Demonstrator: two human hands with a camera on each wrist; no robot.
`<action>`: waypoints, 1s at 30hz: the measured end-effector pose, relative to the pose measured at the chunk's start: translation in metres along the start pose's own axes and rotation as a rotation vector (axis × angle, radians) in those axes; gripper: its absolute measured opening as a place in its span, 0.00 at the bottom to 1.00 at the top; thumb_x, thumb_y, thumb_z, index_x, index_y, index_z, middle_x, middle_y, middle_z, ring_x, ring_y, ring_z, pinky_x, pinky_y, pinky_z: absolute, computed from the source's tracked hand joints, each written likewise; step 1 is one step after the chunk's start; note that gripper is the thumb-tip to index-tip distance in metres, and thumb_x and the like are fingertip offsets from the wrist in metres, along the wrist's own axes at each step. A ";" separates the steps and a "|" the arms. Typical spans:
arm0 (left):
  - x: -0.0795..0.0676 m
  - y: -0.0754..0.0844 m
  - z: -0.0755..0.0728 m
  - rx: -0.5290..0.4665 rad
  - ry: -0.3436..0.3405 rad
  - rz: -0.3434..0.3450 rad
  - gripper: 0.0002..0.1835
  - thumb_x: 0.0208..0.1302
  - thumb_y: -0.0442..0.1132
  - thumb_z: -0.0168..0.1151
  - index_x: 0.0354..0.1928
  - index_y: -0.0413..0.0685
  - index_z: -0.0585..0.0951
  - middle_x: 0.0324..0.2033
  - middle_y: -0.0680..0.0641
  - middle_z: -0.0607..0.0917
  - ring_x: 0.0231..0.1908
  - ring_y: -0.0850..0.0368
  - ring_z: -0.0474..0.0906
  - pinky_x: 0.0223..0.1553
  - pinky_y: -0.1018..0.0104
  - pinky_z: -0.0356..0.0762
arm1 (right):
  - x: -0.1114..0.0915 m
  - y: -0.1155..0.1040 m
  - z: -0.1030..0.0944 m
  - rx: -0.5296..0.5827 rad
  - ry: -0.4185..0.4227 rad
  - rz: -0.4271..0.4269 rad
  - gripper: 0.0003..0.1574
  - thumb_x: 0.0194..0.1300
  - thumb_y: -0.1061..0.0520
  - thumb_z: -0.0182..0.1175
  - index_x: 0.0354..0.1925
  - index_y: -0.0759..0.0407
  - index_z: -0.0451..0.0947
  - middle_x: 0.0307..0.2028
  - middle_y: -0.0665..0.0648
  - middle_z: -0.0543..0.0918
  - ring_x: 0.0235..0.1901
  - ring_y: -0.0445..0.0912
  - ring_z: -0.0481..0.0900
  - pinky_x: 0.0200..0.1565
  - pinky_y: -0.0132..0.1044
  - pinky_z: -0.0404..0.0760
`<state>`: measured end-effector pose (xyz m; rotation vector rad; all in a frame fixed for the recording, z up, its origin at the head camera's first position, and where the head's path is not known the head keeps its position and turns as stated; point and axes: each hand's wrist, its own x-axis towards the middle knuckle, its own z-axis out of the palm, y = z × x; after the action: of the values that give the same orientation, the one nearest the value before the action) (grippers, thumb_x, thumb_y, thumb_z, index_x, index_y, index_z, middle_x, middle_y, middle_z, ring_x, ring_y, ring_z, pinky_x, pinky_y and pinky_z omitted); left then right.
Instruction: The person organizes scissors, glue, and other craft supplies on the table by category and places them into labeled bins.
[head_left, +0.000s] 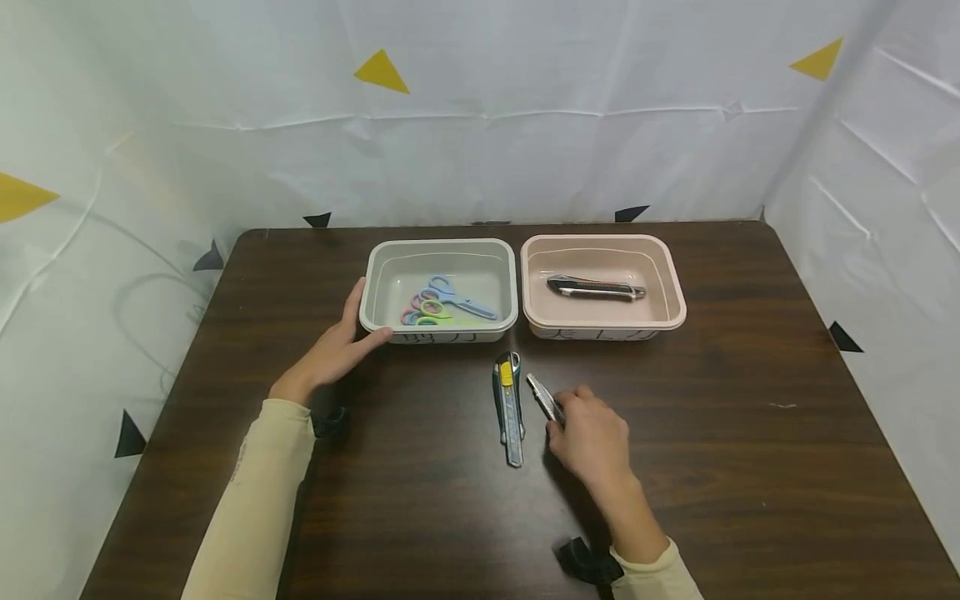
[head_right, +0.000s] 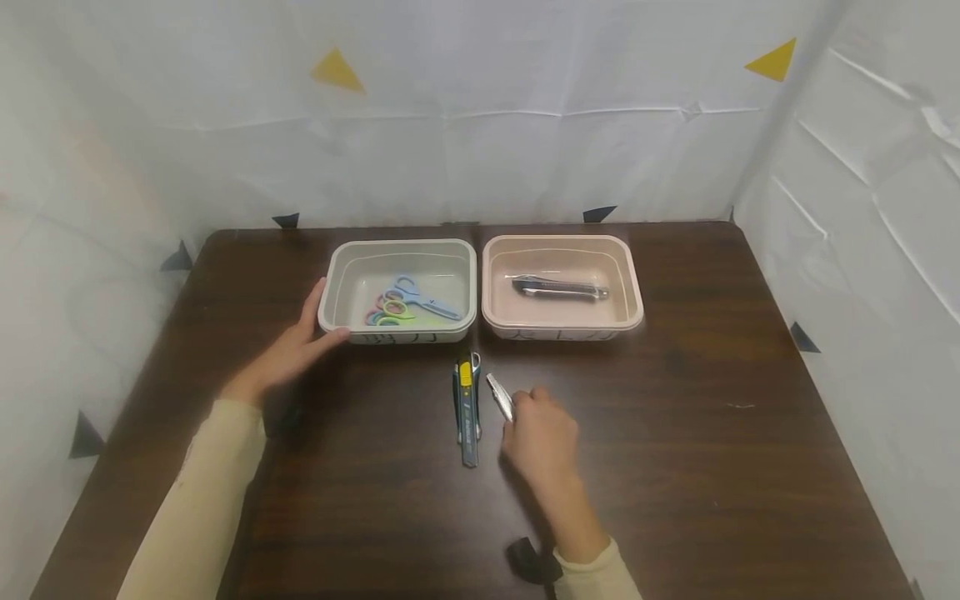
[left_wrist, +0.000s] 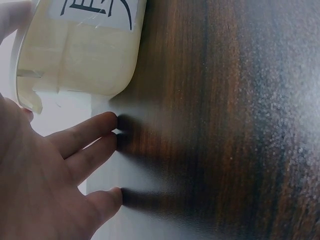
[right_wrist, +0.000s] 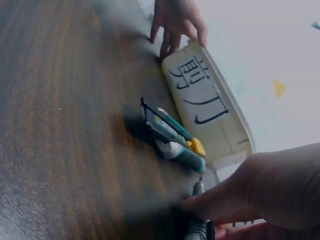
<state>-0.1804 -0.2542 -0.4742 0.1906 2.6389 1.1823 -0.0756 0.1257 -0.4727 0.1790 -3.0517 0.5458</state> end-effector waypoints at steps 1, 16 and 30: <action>0.001 0.000 0.000 -0.002 0.003 0.001 0.50 0.65 0.67 0.55 0.71 0.88 0.27 0.76 0.45 0.49 0.69 0.36 0.57 0.61 0.31 0.56 | 0.000 0.000 -0.001 0.005 -0.009 0.000 0.18 0.51 0.56 0.70 0.43 0.57 0.85 0.32 0.55 0.79 0.30 0.58 0.81 0.27 0.55 0.76; 0.002 -0.001 -0.001 0.001 0.009 0.003 0.50 0.65 0.67 0.55 0.72 0.85 0.27 0.76 0.44 0.49 0.69 0.36 0.58 0.61 0.32 0.57 | -0.001 0.003 -0.037 0.095 -0.044 -0.078 0.19 0.57 0.57 0.69 0.50 0.52 0.85 0.38 0.50 0.81 0.36 0.49 0.80 0.30 0.50 0.76; 0.002 -0.004 0.001 0.012 -0.012 -0.007 0.49 0.65 0.68 0.53 0.70 0.89 0.25 0.76 0.43 0.49 0.69 0.35 0.58 0.62 0.32 0.57 | 0.026 0.025 -0.092 0.140 0.203 -0.263 0.22 0.55 0.62 0.70 0.50 0.52 0.84 0.42 0.49 0.81 0.34 0.46 0.77 0.29 0.49 0.74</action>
<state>-0.1821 -0.2559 -0.4776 0.1905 2.6347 1.1602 -0.1031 0.1778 -0.3936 0.4884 -2.7368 0.7091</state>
